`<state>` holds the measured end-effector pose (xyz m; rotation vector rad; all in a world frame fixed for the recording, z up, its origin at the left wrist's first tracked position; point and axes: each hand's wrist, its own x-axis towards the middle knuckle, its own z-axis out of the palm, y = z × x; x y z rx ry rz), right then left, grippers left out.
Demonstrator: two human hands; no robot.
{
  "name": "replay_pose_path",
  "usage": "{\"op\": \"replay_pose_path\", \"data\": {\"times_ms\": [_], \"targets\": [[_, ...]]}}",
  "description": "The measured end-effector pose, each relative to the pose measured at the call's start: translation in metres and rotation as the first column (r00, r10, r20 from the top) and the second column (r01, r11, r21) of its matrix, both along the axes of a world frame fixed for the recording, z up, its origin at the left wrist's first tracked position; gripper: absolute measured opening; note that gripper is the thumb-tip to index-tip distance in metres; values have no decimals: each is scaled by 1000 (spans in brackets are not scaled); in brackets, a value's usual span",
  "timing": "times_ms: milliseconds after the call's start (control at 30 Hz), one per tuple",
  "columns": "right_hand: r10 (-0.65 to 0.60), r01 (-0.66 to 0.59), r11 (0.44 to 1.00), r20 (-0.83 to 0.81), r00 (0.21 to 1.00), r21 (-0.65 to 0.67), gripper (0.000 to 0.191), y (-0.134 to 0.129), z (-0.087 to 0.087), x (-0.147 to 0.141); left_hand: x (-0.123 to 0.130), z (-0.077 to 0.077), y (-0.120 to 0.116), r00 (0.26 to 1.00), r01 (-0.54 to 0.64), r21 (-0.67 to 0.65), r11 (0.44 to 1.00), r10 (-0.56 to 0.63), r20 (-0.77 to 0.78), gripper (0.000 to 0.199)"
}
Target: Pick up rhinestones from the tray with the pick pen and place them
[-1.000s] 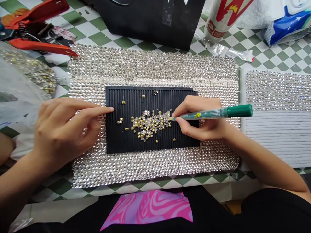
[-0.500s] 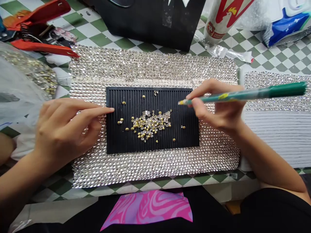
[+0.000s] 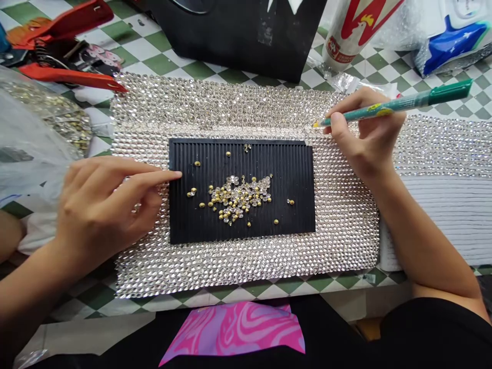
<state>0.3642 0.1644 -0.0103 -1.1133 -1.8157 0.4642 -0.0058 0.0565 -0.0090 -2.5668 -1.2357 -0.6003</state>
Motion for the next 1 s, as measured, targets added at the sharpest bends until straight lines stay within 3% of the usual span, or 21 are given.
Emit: {"op": "replay_pose_path", "data": {"times_ms": [633, 833, 933, 1000], "targets": [[63, -64, 998, 117, 991, 3, 8, -1, 6, -2, 0, 0, 0, 1000, -6, -7, 1000, 6, 2, 29], [29, -33, 997, 50, 998, 76, 7, -16, 15, -14, -3, -2, -2, 1000, 9, -13, 1000, -9, 8, 30], [169, -166, 984, 53, 984, -61, 11, -40, 25, -28, -4, -2, -4, 999, -43, -89, 995, 43, 0, 34], [308, -291, 940, 78, 948, -176, 13, -56, 29, -37, -3, -2, -6, 998, -66, -119, 991, 66, -8, 36]]}}
